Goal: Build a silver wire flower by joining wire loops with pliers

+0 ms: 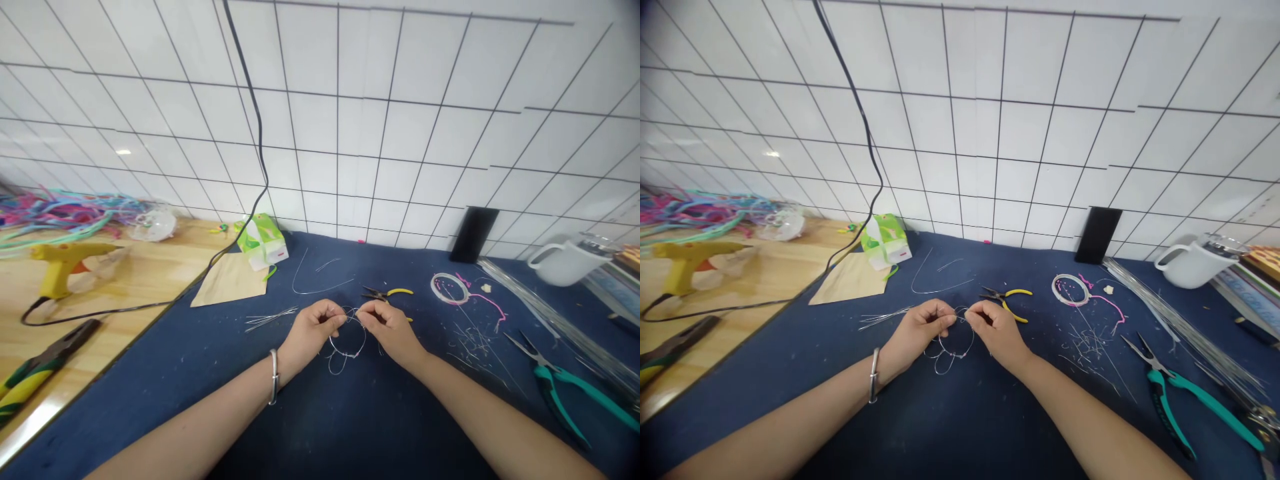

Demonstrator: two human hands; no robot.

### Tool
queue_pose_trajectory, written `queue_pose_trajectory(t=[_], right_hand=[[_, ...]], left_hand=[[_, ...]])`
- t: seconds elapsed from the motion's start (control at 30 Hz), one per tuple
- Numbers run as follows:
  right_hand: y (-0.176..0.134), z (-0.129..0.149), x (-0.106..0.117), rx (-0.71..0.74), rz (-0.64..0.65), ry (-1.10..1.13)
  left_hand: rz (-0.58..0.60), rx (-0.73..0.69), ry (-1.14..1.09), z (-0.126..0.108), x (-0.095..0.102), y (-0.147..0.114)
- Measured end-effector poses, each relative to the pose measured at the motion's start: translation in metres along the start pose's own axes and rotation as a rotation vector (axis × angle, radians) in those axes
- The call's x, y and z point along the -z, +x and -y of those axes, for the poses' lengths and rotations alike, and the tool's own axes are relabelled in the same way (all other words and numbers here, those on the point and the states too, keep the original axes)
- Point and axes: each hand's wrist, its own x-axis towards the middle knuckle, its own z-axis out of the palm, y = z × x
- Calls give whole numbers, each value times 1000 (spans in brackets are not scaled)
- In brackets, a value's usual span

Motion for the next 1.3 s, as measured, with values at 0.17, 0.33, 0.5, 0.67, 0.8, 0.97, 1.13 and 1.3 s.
queue_pose_trajectory(t=[0.17, 0.33, 0.5, 0.67, 0.8, 0.97, 1.13, 1.3], right_hand=[[-3, 3, -3, 17, -77, -37], [-5, 6, -4, -38, -163, -37], [-5, 7, -4, -70, -202, -17], [-5, 5, -3, -64, -204, 37], [-4, 3, -2, -53, -199, 36], [-4, 3, -2, -80, -165, 57], [-5, 2, -5, -101, -125, 155], [-4, -3, -7, -69, -89, 198]], left_hand=[[22, 14, 75, -3, -5, -3], [-5, -58, 189, 0, -7, -5], [-25, -114, 235, 0, -8, -8], [-35, -83, 212, -3, -6, -10], [-41, -105, 197, -5, -4, -9], [-30, -97, 192, -1, -2, -7], [2, -85, 174, 1, -3, -5], [30, -68, 101, 2, -6, -5]])
